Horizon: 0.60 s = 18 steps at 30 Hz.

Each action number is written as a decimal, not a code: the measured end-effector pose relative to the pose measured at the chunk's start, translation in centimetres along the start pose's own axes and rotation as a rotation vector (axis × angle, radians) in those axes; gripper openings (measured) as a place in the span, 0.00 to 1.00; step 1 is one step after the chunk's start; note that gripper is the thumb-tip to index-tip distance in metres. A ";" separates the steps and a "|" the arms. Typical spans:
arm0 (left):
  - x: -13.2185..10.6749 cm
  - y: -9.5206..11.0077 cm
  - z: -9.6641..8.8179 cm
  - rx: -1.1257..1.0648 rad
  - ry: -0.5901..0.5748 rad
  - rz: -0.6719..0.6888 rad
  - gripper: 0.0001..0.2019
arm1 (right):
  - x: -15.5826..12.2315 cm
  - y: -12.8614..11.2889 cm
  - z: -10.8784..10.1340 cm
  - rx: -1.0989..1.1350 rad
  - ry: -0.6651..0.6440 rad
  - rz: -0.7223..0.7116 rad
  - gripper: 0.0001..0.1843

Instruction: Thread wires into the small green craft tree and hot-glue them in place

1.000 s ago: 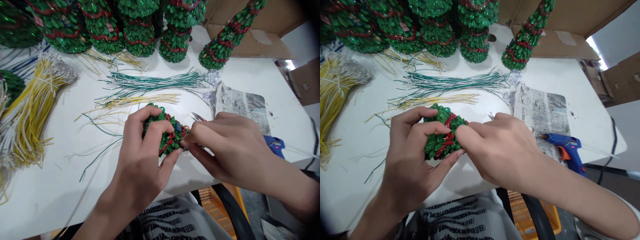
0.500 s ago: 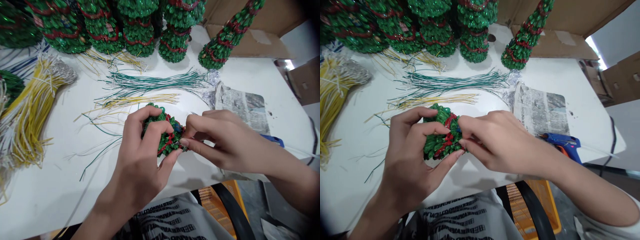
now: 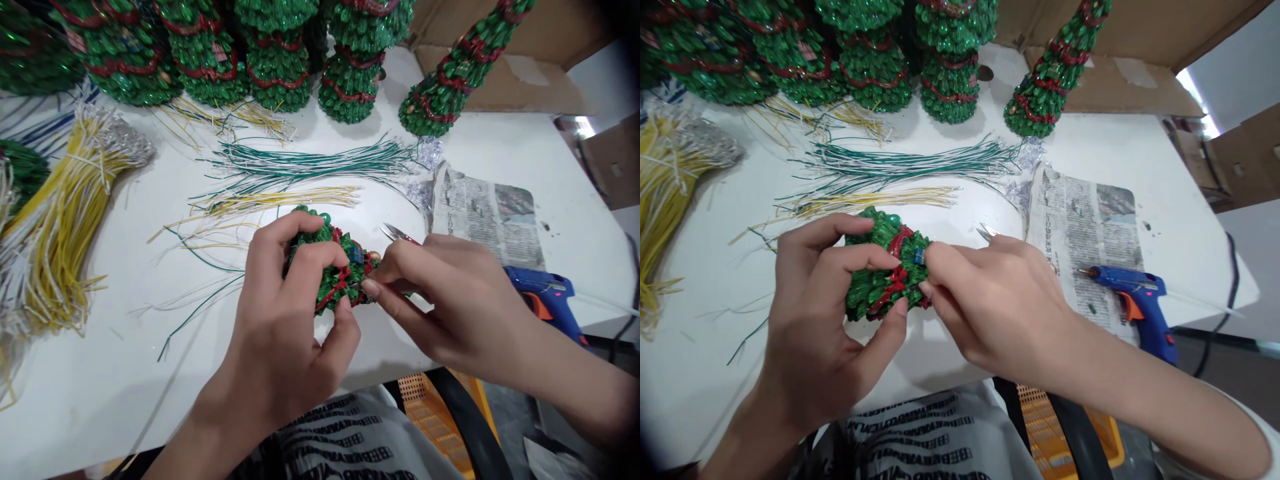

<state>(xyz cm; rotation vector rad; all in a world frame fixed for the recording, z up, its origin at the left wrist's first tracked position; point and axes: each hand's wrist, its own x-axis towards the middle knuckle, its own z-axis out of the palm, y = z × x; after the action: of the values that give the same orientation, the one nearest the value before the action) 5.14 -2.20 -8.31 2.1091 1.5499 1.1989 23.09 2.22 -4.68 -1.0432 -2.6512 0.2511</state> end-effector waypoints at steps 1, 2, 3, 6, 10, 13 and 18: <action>0.0 0.1 0.0 0.006 -0.006 -0.009 0.17 | -0.1 -0.3 0.0 -0.054 0.027 -0.013 0.09; 0.0 0.1 0.0 0.013 -0.014 -0.019 0.18 | -0.2 -0.5 0.1 -0.100 0.047 -0.014 0.10; 0.0 0.2 0.0 0.018 -0.019 -0.027 0.18 | -0.3 -0.8 0.2 -0.140 0.068 -0.007 0.10; -0.1 0.3 -0.1 0.028 -0.019 -0.034 0.18 | -0.8 -1.7 0.7 -0.209 0.130 0.032 0.10; -0.1 0.4 -0.1 0.042 -0.029 -0.050 0.17 | -1.4 -2.3 1.4 -0.199 0.165 0.103 0.10; 0.0 0.4 -0.1 0.047 -0.017 -0.036 0.17 | -1.4 -2.3 1.6 -0.164 0.173 0.121 0.11; 0.0 0.3 -0.1 0.048 -0.007 -0.009 0.17 | -0.6 -1.2 0.8 -0.181 0.122 0.024 0.13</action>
<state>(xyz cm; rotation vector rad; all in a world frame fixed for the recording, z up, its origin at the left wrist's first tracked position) 5.27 -2.34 -8.00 2.1312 1.5986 1.1612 22.50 0.85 -5.26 -1.1070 -2.5900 -0.0472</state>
